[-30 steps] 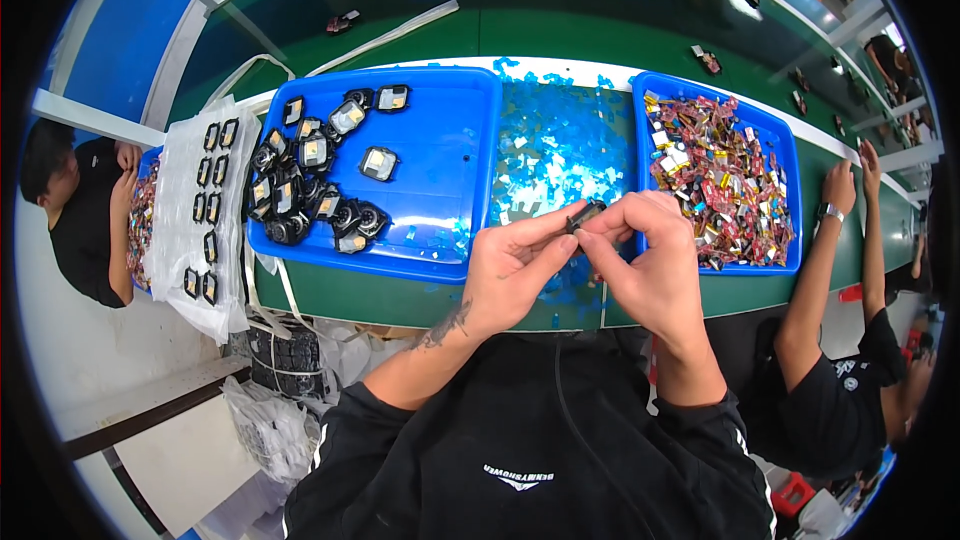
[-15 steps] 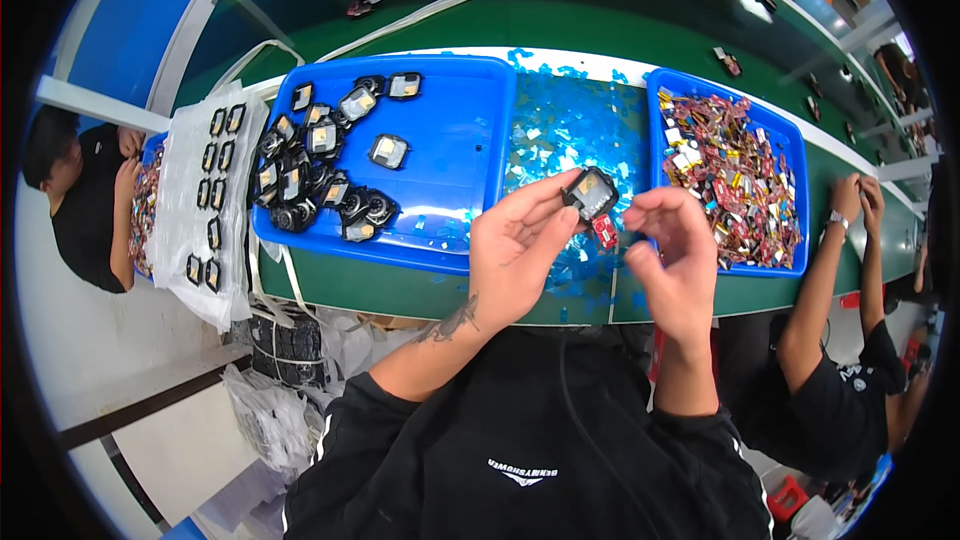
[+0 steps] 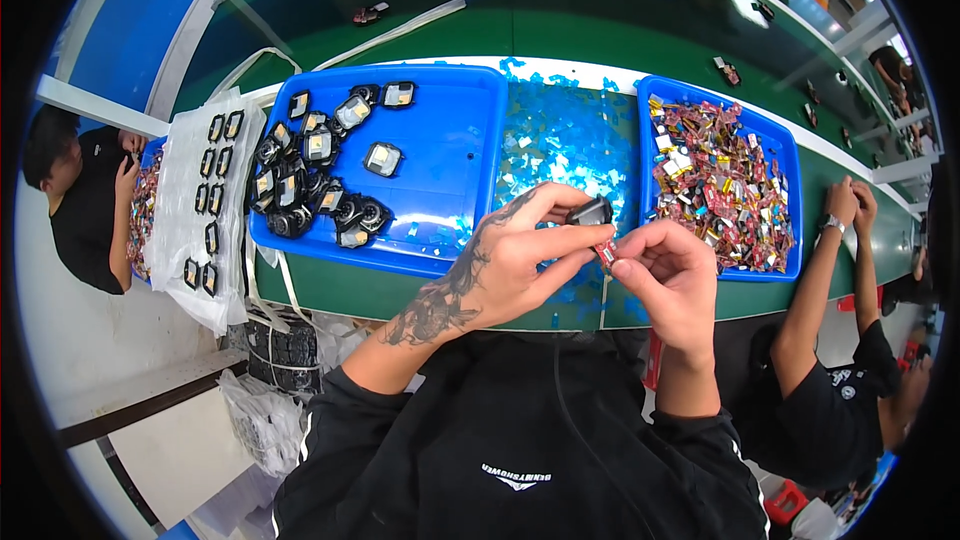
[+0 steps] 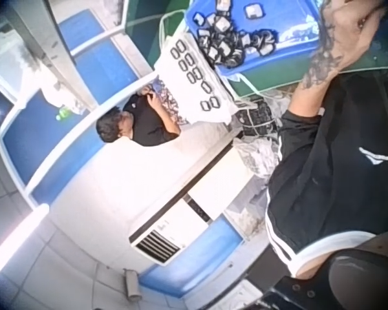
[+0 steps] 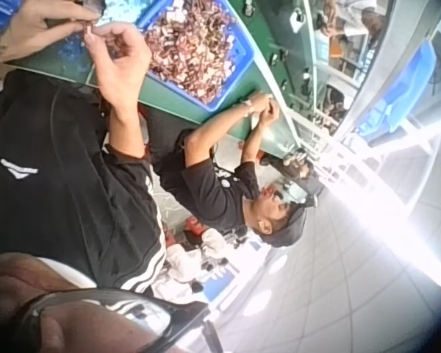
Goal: Assembling internal components into smartwatch housings on a factory assembly line.
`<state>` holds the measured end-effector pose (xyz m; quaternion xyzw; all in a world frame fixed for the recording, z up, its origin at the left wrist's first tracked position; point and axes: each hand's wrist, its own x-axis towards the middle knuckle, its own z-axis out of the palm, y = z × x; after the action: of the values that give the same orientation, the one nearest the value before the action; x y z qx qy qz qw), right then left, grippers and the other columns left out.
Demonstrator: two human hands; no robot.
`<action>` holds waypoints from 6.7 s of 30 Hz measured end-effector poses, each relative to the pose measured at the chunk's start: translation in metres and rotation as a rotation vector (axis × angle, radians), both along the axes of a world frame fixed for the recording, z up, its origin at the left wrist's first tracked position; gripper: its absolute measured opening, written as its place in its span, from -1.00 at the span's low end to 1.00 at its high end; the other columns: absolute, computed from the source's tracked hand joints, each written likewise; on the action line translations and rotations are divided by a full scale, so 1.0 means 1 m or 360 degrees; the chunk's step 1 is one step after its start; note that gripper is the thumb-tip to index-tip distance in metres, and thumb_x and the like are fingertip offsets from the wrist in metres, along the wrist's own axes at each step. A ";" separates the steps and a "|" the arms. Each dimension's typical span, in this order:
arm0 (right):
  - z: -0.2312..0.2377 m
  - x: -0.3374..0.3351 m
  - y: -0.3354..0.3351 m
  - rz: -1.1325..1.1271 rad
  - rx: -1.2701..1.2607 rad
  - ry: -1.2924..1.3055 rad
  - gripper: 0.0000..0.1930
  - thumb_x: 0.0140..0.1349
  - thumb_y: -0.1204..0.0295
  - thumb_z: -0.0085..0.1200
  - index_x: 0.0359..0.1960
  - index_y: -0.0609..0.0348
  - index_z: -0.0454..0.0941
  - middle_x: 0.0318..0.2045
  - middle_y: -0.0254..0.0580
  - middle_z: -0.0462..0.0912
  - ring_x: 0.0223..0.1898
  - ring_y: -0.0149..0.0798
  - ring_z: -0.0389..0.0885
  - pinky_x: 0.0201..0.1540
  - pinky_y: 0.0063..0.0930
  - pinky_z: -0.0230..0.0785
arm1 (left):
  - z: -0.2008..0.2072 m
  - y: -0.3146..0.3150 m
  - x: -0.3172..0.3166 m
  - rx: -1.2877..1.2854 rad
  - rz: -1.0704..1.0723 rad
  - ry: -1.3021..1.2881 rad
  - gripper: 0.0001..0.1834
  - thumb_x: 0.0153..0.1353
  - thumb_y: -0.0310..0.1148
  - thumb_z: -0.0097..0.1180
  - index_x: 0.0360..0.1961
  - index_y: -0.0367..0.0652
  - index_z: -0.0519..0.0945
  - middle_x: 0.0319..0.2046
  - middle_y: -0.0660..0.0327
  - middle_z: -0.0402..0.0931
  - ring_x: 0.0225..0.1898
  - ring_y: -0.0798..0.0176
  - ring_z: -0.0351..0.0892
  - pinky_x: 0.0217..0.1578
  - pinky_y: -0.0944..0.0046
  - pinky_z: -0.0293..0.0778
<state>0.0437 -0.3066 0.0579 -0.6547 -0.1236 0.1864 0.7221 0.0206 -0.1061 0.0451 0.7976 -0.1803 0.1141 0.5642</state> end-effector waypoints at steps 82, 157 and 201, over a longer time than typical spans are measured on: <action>-0.030 -0.010 0.029 -0.0514 -0.0233 -0.0640 -0.65 0.02 0.75 0.22 -0.11 0.29 0.52 -0.12 -0.11 0.52 -0.19 -0.36 0.55 -0.16 -0.52 0.50 | -0.022 -0.019 -0.014 -0.1369 0.0014 0.0853 -0.65 0.27 -0.64 0.01 0.09 -0.39 0.47 0.02 0.04 0.54 -0.06 0.35 0.56 -0.12 0.36 0.52; -0.078 0.301 0.062 -0.0313 -0.1467 -0.0554 -0.56 -0.21 0.40 0.46 -0.25 0.29 0.61 -0.36 -0.09 0.67 -0.28 -0.20 0.64 -0.18 -0.37 0.45 | 0.158 0.063 -0.067 -0.0419 -0.0107 -0.1281 -0.94 0.24 -0.45 0.03 -0.34 -0.18 0.42 -0.48 0.23 0.52 -0.55 0.27 0.55 -0.59 0.38 0.46; -0.004 0.116 -0.076 -0.0612 -0.1089 -0.0966 -0.93 0.19 0.57 0.13 -0.29 0.25 0.58 -0.39 -0.25 0.60 -0.39 -0.41 0.53 -0.25 -0.56 0.39 | -0.016 0.018 0.011 -0.1372 0.0239 0.0892 -0.75 0.33 -0.51 0.01 0.00 -0.34 0.49 -0.23 0.18 0.56 -0.18 0.31 0.61 -0.20 0.30 0.63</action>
<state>0.1598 -0.3822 0.0541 -0.8899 -0.1369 -0.1194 0.4185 0.0318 -0.0881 0.0288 0.5035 0.0987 0.0001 0.8583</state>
